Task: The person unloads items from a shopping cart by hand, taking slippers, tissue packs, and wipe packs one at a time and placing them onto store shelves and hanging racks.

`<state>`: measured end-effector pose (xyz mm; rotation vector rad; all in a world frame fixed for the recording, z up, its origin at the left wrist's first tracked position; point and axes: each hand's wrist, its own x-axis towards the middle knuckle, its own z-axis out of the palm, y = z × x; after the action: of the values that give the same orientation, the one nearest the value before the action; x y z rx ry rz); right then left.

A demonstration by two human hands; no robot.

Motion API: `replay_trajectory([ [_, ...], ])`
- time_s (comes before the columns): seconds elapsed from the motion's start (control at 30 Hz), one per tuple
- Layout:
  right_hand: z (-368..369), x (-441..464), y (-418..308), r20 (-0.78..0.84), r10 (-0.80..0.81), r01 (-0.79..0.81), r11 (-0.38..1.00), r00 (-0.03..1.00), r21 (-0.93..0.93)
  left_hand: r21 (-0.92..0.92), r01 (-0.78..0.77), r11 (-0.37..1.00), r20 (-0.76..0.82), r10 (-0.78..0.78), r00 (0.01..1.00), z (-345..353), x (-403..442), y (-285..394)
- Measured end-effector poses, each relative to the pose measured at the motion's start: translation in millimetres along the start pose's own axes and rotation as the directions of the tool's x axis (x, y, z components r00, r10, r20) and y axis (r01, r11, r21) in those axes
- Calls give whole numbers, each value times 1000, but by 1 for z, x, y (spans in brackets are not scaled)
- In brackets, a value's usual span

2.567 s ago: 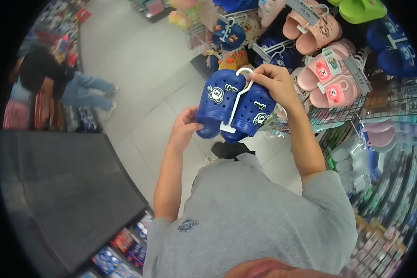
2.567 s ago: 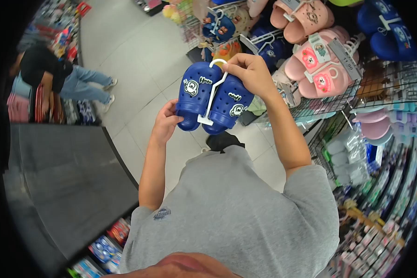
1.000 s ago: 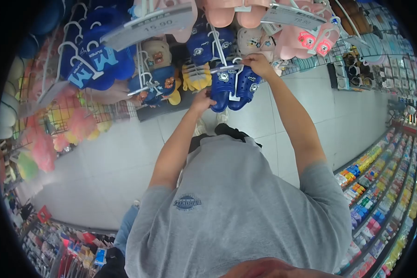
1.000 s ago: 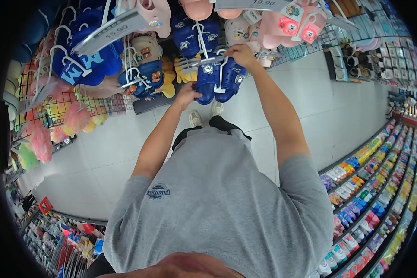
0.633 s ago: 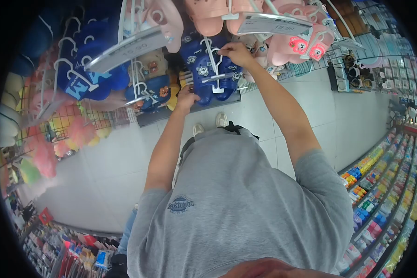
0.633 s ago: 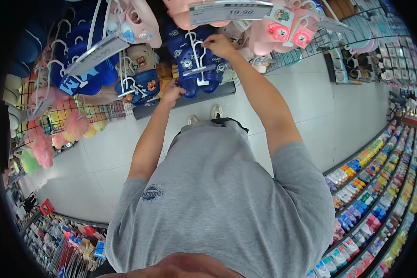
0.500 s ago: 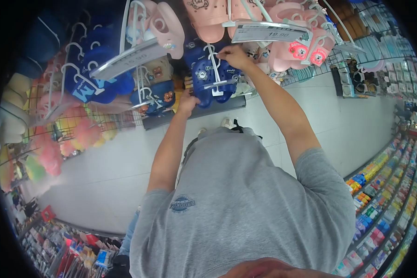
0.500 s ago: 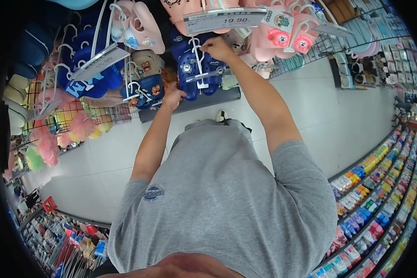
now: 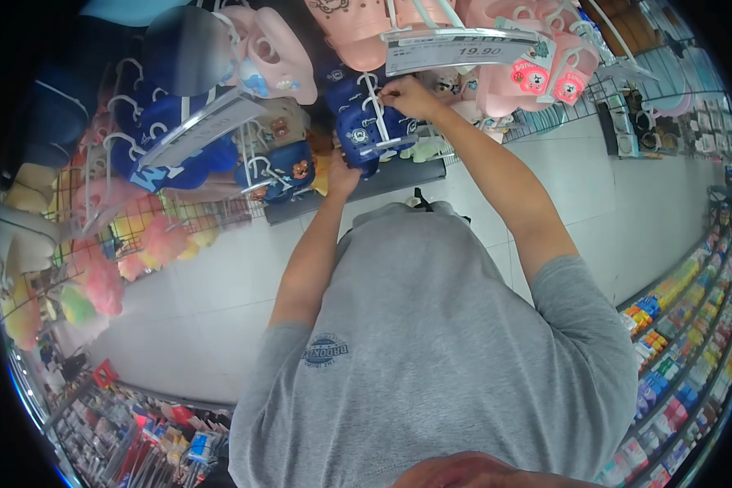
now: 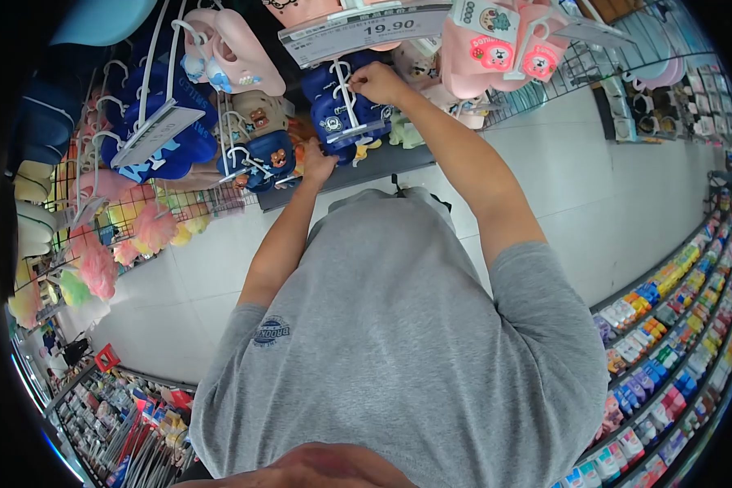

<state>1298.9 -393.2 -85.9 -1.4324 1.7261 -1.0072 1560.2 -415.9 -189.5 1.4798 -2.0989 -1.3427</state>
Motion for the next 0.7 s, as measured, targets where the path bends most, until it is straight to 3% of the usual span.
replay_trajectory([
  [0.1, 2, -7, -2, -50, 23, -24, 999, 999, -25, 166, -57, 985, 11, 56, 998, -4, -1, 15],
  [0.17, 3, -13, -6, -83, 22, -25, 999, 996, -38, 180, 68, 981, 98, -87, 991, -8, -9, 23],
  [0.2, 4, -16, -4, -86, 18, -22, 998, 996, -51, 193, 55, 980, 117, -78, 990, -7, -7, 20],
  [0.27, 7, -25, 3, -224, -4, -5, 999, 975, -38, 129, 16, 992, 133, -34, 991, -1, -4, 8],
  [0.33, 4, -45, -5, -308, 183, -141, 978, 933, 155, 216, -47, 975, 109, 24, 994, 9, 2, -12],
  [0.37, 3, -54, 3, -398, 84, -43, 993, 913, 110, 287, -96, 953, 60, 82, 995, 15, 5, -23],
  [0.4, 3, -69, 2, -438, 135, -73, 985, 889, 155, 230, -100, 968, 83, 83, 993, 17, 7, -28],
  [0.47, 4, -99, 10, -503, 221, -131, 969, 835, 209, 239, 29, 971, 100, -55, 994, 23, 3, -29],
  [0.5, 7, -115, 13, -531, 222, -128, 970, 818, 208, 297, 18, 955, 144, -64, 987, 30, 2, -49],
  [0.57, 7, -157, 34, -492, 316, -191, 938, 811, 288, 408, -20, 913, 233, -82, 969, 43, -3, -89],
  [0.6, 12, -178, 59, -475, 347, -178, 914, 808, 365, 529, -14, 848, 297, -170, 940, 45, -10, -86],
  [0.67, 13, -234, 82, -409, 529, -333, 823, 744, 460, 407, 32, 913, 358, -191, 914, 67, -26, -148],
  [0.7, 21, -271, 118, -433, 547, -426, 834, 716, 350, 407, 28, 913, 430, -219, 876, 71, -40, -157],
])
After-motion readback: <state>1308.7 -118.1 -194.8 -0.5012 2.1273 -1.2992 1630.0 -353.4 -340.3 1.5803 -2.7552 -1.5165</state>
